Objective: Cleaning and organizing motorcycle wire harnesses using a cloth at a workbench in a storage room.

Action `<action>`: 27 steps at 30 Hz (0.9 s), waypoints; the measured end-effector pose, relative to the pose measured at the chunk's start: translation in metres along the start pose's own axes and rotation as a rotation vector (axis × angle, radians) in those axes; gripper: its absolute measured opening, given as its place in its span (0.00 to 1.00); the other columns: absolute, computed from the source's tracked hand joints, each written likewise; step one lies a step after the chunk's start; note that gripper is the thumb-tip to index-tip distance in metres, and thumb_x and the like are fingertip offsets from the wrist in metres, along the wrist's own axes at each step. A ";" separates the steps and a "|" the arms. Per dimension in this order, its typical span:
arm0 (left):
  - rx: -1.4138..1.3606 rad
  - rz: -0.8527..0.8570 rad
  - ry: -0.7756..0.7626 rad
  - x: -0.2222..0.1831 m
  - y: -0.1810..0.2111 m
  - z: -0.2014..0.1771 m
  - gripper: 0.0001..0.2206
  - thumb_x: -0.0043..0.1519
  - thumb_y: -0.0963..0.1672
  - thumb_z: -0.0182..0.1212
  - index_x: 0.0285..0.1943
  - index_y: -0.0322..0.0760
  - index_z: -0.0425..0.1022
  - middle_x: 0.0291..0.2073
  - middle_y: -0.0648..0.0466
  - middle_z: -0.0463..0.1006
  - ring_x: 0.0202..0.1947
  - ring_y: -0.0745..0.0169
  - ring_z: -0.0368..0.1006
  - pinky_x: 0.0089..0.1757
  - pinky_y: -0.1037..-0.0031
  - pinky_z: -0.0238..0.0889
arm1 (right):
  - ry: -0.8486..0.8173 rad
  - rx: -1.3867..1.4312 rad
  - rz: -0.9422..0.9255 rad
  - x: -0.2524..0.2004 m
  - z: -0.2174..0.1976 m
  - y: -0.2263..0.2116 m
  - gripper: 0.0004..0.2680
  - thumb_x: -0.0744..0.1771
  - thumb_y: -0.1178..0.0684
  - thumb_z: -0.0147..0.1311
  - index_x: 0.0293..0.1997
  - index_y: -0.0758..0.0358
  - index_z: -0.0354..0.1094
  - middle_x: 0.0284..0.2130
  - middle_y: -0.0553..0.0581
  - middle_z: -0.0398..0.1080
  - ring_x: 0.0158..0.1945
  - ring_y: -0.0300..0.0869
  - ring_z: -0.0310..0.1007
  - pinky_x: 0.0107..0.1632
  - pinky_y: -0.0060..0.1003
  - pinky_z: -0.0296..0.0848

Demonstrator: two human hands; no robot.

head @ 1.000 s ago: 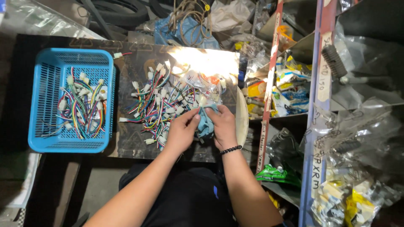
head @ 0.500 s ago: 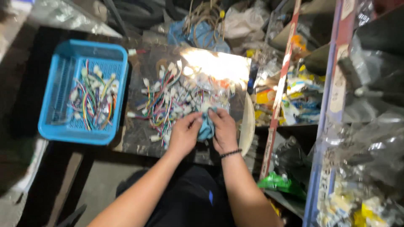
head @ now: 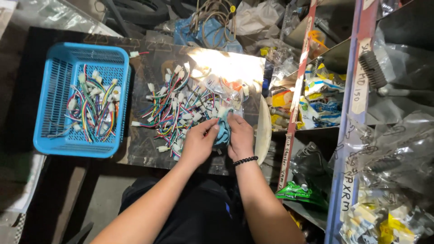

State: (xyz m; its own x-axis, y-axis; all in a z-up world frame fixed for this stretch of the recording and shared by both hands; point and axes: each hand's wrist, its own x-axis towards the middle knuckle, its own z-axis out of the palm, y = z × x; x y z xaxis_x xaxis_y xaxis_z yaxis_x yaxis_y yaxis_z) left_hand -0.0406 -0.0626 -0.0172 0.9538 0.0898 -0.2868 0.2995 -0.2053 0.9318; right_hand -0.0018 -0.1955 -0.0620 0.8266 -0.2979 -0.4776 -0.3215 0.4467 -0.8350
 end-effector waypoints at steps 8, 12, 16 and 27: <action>0.020 0.055 -0.011 0.012 0.026 -0.005 0.16 0.64 0.45 0.58 0.59 0.38 0.80 0.45 0.41 0.83 0.54 0.36 0.75 0.52 0.52 0.68 | -0.005 0.014 -0.021 0.021 0.008 -0.010 0.06 0.65 0.58 0.63 0.41 0.71 0.75 0.32 0.62 0.75 0.38 0.48 0.77 0.44 0.45 0.78; 0.066 0.040 -0.025 0.021 0.030 -0.012 0.16 0.64 0.46 0.57 0.60 0.43 0.80 0.41 0.44 0.85 0.49 0.38 0.78 0.49 0.53 0.68 | -0.038 0.005 -0.055 0.010 0.026 -0.027 0.05 0.65 0.59 0.63 0.39 0.71 0.76 0.30 0.62 0.74 0.36 0.46 0.76 0.43 0.45 0.78; 0.093 0.012 -0.016 0.023 0.030 -0.016 0.17 0.64 0.47 0.56 0.61 0.46 0.80 0.36 0.51 0.86 0.47 0.47 0.80 0.49 0.58 0.70 | -0.072 -0.012 -0.032 0.003 0.033 -0.037 0.05 0.66 0.58 0.63 0.38 0.70 0.75 0.30 0.60 0.74 0.35 0.45 0.75 0.42 0.43 0.78; 0.051 -0.056 -0.042 0.004 0.035 -0.021 0.18 0.65 0.46 0.55 0.63 0.39 0.77 0.37 0.43 0.86 0.48 0.44 0.80 0.50 0.55 0.69 | -0.089 -0.037 -0.006 -0.005 0.034 -0.022 0.04 0.65 0.61 0.61 0.38 0.73 0.74 0.31 0.61 0.75 0.36 0.45 0.76 0.42 0.43 0.79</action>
State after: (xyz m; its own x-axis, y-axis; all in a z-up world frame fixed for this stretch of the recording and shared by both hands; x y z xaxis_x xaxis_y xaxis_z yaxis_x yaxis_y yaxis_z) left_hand -0.0271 -0.0491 0.0188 0.9354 0.0616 -0.3481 0.3521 -0.2503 0.9019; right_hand 0.0164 -0.1751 -0.0320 0.8657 -0.2234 -0.4480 -0.3322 0.4131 -0.8479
